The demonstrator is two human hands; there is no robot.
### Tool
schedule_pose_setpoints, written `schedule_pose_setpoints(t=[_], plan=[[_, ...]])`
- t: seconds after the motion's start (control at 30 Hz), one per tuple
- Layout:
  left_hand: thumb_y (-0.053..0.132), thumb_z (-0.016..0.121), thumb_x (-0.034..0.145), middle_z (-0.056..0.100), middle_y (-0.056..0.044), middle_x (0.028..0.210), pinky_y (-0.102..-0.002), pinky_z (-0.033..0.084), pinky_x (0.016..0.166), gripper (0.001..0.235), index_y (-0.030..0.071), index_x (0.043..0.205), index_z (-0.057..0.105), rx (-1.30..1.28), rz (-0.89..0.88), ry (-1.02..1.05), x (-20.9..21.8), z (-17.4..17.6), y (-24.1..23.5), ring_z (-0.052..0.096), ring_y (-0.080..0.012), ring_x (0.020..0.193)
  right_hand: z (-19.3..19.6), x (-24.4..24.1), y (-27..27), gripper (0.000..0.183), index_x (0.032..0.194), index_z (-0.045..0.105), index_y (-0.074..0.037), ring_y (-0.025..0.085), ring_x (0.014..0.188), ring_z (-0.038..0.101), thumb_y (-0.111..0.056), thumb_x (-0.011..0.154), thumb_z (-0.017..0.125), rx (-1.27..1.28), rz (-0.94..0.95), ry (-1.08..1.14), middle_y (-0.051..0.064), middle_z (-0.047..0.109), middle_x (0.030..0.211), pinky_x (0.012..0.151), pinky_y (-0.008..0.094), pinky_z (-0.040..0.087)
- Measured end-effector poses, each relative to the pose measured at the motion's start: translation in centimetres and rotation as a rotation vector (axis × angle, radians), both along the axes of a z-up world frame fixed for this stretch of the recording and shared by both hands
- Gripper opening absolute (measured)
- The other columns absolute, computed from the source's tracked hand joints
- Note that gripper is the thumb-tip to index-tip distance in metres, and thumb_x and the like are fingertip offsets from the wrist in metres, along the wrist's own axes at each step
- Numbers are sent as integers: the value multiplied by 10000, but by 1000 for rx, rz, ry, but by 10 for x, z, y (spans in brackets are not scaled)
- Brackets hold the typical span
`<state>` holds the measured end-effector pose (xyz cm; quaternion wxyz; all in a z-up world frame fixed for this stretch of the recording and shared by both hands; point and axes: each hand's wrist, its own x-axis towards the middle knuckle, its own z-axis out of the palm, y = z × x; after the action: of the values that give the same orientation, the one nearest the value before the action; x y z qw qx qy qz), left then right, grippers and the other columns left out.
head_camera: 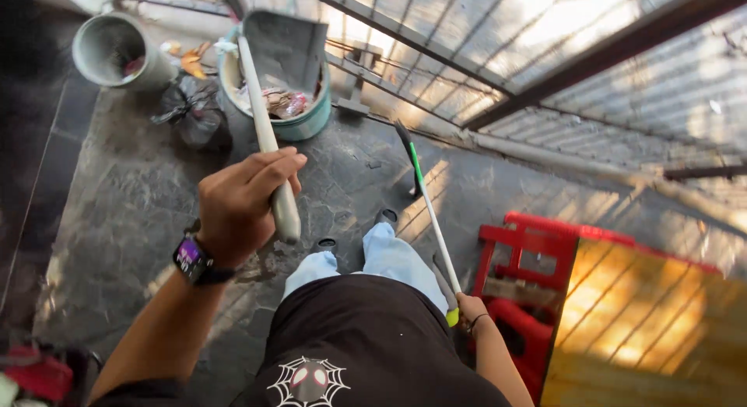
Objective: Sweeping debris and trash from the floor into a dustpan and then into a bin.
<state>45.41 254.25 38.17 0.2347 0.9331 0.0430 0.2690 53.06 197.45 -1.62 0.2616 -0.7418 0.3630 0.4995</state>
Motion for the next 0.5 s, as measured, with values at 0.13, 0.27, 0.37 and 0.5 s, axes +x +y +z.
schedule_pose_setpoints(t=[0.13,0.27,0.37,0.5], plan=[[-24,679,900,766,-30,994,-321,581,696,293,79,1170,727,-151,-182,54,-13,-8,-2,754,-186,825,-3,-117,-17,419,776,687,-10,220,397,456,-373,947,569,-25,-83,-56,101,585,581,411,393,346],[-38,685,876,758,-48,980,-298,593,703,329,90,1175,727,-352,-347,85,-18,-63,-28,757,-172,834,-6,-258,-35,334,806,678,21,314,478,550,-272,901,551,-103,-265,-81,171,614,657,459,445,380],[-23,708,862,763,-72,990,-313,602,731,319,103,1154,725,-468,-439,141,-18,-137,-60,761,-201,850,-1,-347,-36,334,824,715,41,283,538,576,-264,879,588,-129,-330,-81,160,651,702,501,433,396],[32,726,894,764,-127,1021,-375,593,782,208,103,1087,757,-603,-431,241,-25,-231,-123,765,-289,928,2,-458,-29,417,892,779,55,280,599,601,-323,926,606,-186,-447,38,155,701,739,559,416,391]])
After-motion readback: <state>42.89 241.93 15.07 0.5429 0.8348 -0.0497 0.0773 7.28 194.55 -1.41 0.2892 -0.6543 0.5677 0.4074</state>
